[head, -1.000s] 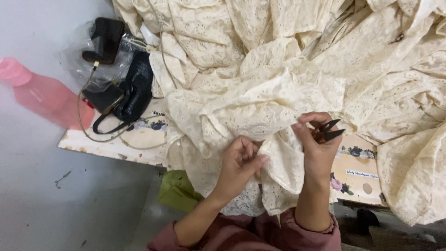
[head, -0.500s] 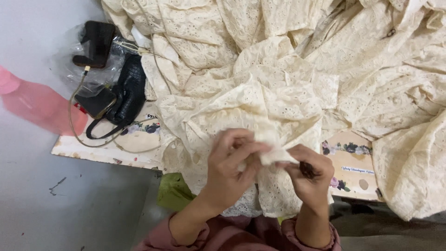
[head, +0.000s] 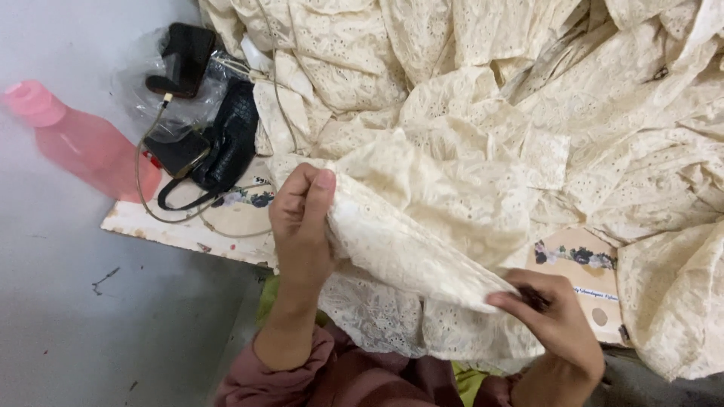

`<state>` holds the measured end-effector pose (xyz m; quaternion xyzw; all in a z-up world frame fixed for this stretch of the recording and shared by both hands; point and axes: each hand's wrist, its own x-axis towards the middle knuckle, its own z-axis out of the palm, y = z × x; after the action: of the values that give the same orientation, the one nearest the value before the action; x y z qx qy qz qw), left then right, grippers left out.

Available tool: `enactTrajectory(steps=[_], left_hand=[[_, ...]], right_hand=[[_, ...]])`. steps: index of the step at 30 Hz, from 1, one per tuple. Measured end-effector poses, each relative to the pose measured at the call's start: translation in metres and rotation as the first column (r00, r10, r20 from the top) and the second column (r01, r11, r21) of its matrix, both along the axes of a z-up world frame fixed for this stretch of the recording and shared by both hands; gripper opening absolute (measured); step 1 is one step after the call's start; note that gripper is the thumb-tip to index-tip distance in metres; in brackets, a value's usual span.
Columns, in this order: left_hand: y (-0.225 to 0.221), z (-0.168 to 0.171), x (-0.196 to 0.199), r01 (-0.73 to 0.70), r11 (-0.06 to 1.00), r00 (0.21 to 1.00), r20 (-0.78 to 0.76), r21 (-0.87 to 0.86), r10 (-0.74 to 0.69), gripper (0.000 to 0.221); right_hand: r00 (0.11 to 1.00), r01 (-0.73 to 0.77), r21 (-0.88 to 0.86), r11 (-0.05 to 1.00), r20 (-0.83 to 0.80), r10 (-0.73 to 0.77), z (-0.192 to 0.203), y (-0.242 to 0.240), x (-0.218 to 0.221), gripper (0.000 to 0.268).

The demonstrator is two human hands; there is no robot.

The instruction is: Trimming loose threads from lace fabric pieces using thread snips

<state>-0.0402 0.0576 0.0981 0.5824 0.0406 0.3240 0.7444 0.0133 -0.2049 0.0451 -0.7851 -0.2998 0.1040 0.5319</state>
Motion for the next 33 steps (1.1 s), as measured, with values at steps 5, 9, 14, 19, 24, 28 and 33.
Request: enactTrajectory(steps=[5,9,14,19,24,28,33], left_hand=[[0.003,0.001,-0.004,-0.100,0.991,0.995,-0.003,0.091,0.100,0.026],[0.008,0.000,-0.016,0.179,0.955,0.981,0.116,-0.238,-0.155,0.022],[0.020,-0.014,-0.023,0.273,0.933,0.637,0.683,0.233,-0.357,0.012],[0.041,-0.030,-0.037,-0.362,0.434,0.803,0.512,0.825,-0.304,0.048],[0.034,-0.038,-0.010,-0.520,-0.337,0.679,0.619,0.785,0.394,0.052],[0.037,-0.020,-0.004,-0.428,0.449,0.893,0.289,0.785,0.345,0.027],[0.028,-0.018,-0.003,-0.381,0.700,0.922,0.190,0.604,0.338,0.037]], right_hand=[[0.985,0.168,0.324,0.931,-0.020,-0.170,-0.036,-0.037,-0.005,0.023],[0.854,0.296,0.187,0.937,0.387,-0.347,0.000,0.007,0.003,0.012],[0.116,0.445,0.585,0.678,0.714,-0.691,-0.015,0.019,0.038,0.035],[-0.001,0.474,0.606,0.639,0.727,-0.687,-0.020,0.010,0.053,0.033],[0.488,0.448,0.400,0.800,0.640,-0.593,-0.015,-0.005,0.041,0.037],[0.982,0.082,0.418,0.905,0.120,-0.144,0.005,-0.008,0.030,0.013],[0.999,-0.039,0.544,0.838,0.011,0.040,-0.029,-0.032,0.029,0.017]])
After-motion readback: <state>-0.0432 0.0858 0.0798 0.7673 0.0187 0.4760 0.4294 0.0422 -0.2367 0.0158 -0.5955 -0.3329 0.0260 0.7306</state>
